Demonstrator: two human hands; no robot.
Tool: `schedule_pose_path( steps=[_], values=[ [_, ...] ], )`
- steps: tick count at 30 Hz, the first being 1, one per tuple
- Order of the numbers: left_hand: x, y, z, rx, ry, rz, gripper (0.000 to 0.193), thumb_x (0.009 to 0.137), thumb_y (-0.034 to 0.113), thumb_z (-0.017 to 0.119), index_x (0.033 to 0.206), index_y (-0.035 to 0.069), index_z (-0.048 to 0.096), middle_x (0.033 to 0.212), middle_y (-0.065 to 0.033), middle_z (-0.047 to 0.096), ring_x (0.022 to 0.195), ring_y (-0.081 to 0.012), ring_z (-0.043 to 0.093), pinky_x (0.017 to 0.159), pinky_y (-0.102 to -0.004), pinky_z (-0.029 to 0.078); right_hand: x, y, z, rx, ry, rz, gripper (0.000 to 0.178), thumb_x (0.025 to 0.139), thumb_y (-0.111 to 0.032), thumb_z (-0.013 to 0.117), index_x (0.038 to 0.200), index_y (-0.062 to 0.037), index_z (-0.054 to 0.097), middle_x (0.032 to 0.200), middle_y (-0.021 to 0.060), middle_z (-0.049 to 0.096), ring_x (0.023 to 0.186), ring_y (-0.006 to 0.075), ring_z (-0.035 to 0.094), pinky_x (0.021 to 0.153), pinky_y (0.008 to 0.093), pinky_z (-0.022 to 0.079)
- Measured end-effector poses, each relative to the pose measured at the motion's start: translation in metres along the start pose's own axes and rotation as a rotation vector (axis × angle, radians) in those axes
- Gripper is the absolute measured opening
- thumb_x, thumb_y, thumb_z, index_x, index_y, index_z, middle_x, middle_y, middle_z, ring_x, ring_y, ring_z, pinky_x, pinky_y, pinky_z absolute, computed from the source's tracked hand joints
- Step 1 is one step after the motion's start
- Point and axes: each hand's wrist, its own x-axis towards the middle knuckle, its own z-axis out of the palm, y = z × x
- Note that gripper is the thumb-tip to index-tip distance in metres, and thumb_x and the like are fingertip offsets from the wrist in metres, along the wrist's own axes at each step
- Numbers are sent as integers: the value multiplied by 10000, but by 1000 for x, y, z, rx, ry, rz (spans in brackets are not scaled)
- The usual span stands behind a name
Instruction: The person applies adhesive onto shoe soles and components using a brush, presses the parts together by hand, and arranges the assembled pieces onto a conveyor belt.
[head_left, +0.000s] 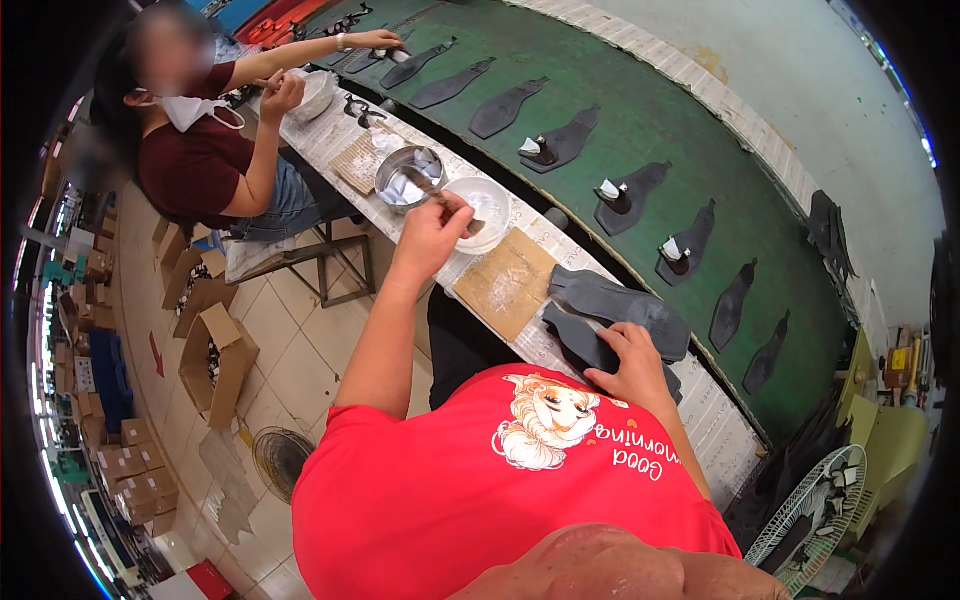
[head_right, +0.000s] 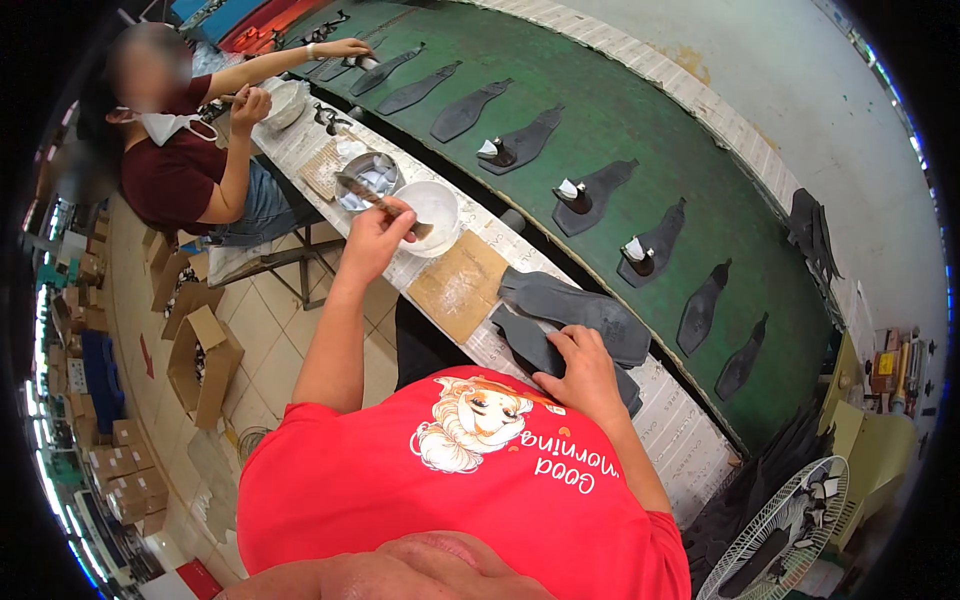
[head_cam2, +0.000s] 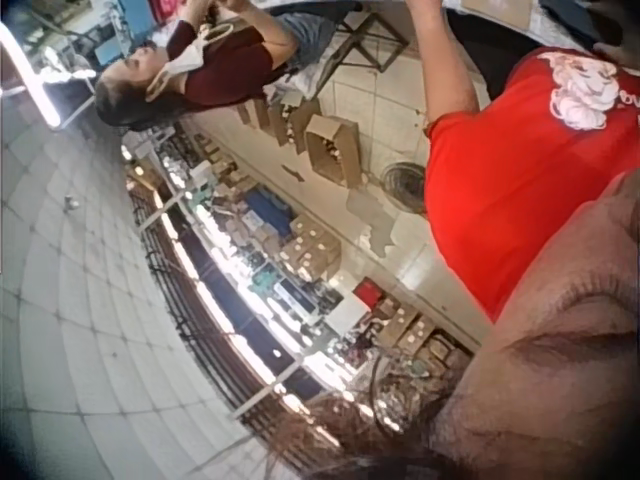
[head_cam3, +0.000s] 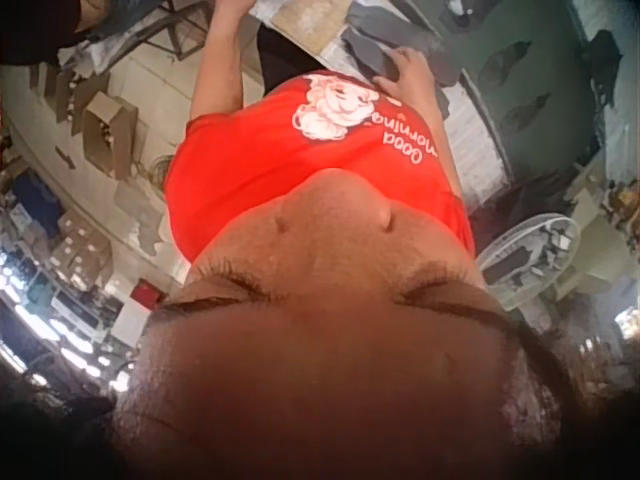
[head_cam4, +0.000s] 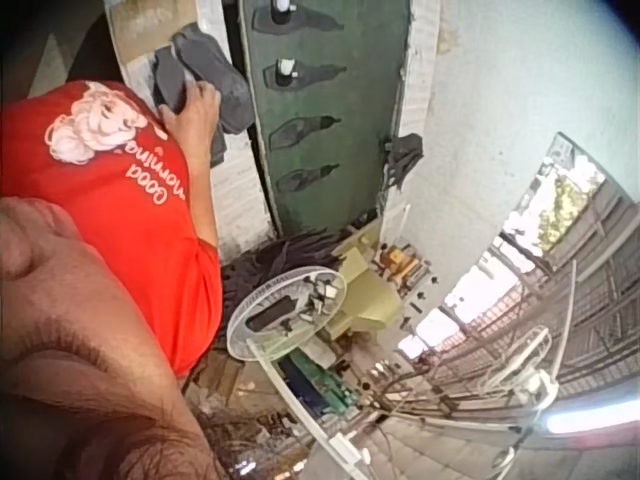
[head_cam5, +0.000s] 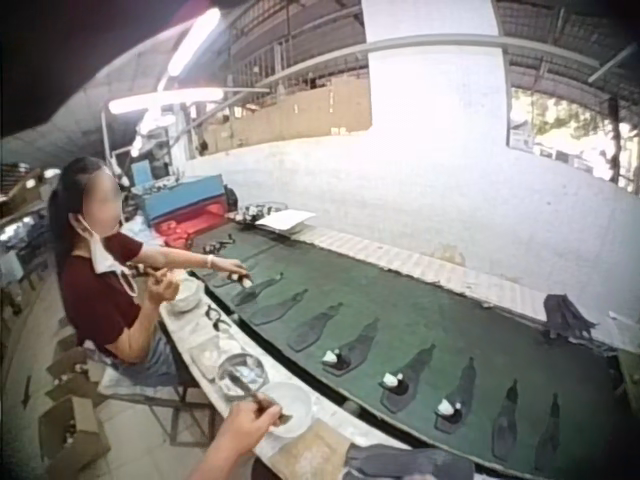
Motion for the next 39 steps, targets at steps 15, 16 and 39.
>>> schedule_pose_path(
  steps=[15,16,39],
  values=[
    [14,-1,13,-251,-116,-142,207,877,207,633,914,3,626,825,-61,667,625,-103,622,559,-242,452,42,6,-39,102,291,9,576,621,-285,802,1112,-37,628,923,127,623,886,289,599,807,373,474],
    [13,0,13,-372,-148,-140,168,882,174,626,945,19,619,863,-66,662,642,-113,621,560,-238,434,46,9,-35,-4,319,-37,563,624,-288,797,1098,-37,625,918,126,611,897,297,586,816,389,464],
    [-27,42,110,2,-450,572,96,849,70,600,932,23,589,919,-103,601,855,-211,584,741,-314,454,57,4,-32,-251,447,-162,482,610,-251,784,1025,-40,656,867,82,590,852,262,569,767,384,440]
  ],
)
